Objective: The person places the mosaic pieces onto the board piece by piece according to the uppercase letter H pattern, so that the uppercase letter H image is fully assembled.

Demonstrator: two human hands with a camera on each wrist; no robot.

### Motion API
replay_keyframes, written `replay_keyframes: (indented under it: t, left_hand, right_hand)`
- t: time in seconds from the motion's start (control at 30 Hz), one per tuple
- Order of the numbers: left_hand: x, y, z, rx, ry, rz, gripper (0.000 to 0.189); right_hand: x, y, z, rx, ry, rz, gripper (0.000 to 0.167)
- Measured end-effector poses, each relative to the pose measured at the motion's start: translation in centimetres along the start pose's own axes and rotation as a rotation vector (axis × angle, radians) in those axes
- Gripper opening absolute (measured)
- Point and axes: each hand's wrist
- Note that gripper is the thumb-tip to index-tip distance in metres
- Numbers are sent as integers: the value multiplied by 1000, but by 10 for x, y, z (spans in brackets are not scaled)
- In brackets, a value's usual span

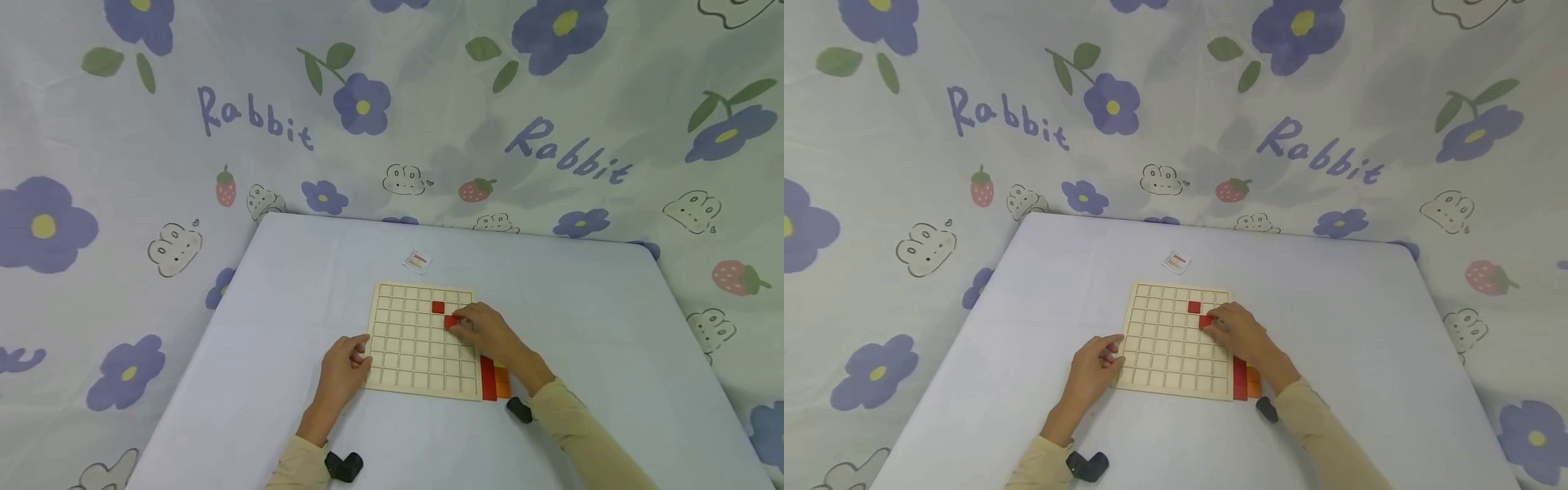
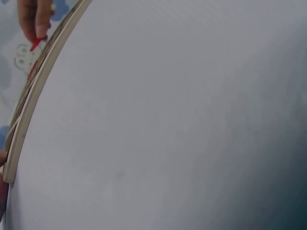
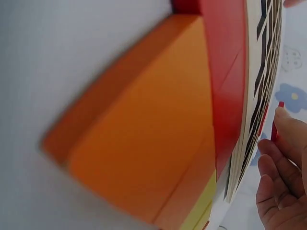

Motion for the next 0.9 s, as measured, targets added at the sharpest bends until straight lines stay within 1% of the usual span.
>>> replay_keyframes:
  t: [0.07,0.17,0.43,0.6,0.8,0.9]
  left_hand:
    - [1,-1,0,5,-3,5,42]
    - [3,-2,-1,12,-5,15,43]
    - [5,-4,-1,-12,0,25,42]
    - [7,-6,-1,0,-3,38,41]
    - [8,-7,-2,8,-7,37,40]
    - [8,-7,-2,-3,-16,34,41]
  right_hand:
    - [2,1,-1,-3,-6,-17,39]
    - [5,2,-2,-41,-23,-16,37]
    - [10,9,-6,-146,-62,58,33]
    - [14,13,-7,-187,-84,91,31]
    - [16,16,-8,-195,-118,90,32]
    - [18,18,-7,-187,-127,83,32]
Point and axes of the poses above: each hand's wrist, its own y-axis towards the middle knuckle, its own x-axis out of the palm, z = x × y, and after that the axes turned 9 degrees about -y, right-handed
